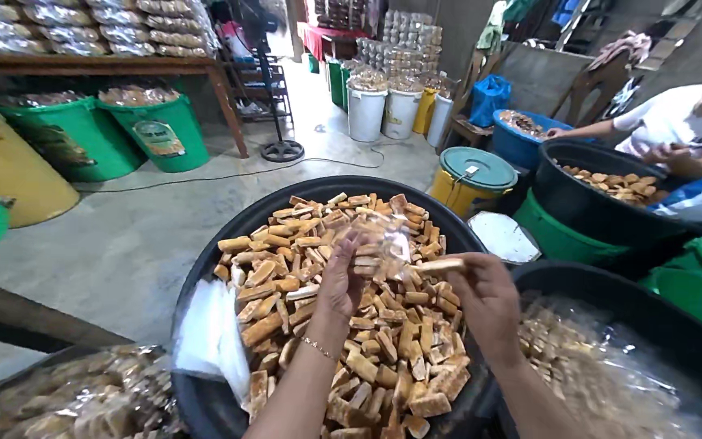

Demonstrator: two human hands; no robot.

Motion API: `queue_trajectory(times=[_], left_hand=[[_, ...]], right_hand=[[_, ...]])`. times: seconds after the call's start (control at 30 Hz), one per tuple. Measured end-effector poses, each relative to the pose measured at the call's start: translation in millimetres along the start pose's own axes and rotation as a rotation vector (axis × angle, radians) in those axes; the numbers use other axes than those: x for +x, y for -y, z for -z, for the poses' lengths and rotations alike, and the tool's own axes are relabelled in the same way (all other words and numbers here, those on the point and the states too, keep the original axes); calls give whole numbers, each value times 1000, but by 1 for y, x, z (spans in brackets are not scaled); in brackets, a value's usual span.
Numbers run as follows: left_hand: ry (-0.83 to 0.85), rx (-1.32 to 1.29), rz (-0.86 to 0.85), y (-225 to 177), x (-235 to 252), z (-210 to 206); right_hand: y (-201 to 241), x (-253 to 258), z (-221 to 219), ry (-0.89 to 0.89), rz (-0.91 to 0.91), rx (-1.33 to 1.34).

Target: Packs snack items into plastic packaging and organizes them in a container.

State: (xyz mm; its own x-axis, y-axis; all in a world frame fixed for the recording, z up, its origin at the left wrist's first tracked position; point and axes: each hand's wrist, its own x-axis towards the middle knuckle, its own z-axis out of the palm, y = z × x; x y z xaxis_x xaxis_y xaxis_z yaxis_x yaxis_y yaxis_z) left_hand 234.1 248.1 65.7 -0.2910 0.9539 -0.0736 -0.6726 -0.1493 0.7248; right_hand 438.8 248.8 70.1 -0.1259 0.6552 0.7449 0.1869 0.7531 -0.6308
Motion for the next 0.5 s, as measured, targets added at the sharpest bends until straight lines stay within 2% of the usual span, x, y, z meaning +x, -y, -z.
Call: queue_trajectory(times=[0.1,0.2,0.27,0.33,0.4,0.5], left_hand=[[187,17,66,13,-10,-7],[258,21,96,23,-20,-15],[261,16,93,25,-22,-15],[226,-2,54,23,-19,-13],[187,-14,12,21,-16,-11],[249,-42,-16,21,-14,-5]], right_hand=[[-6,11,4,-103,153,-6],[-16,17,-2,-125,299,-150],[-10,18,5,-167,335,-160],[3,16,21,-211,249,-106],[11,10,34,-222,70,60],[10,3,33,-210,-161,230]])
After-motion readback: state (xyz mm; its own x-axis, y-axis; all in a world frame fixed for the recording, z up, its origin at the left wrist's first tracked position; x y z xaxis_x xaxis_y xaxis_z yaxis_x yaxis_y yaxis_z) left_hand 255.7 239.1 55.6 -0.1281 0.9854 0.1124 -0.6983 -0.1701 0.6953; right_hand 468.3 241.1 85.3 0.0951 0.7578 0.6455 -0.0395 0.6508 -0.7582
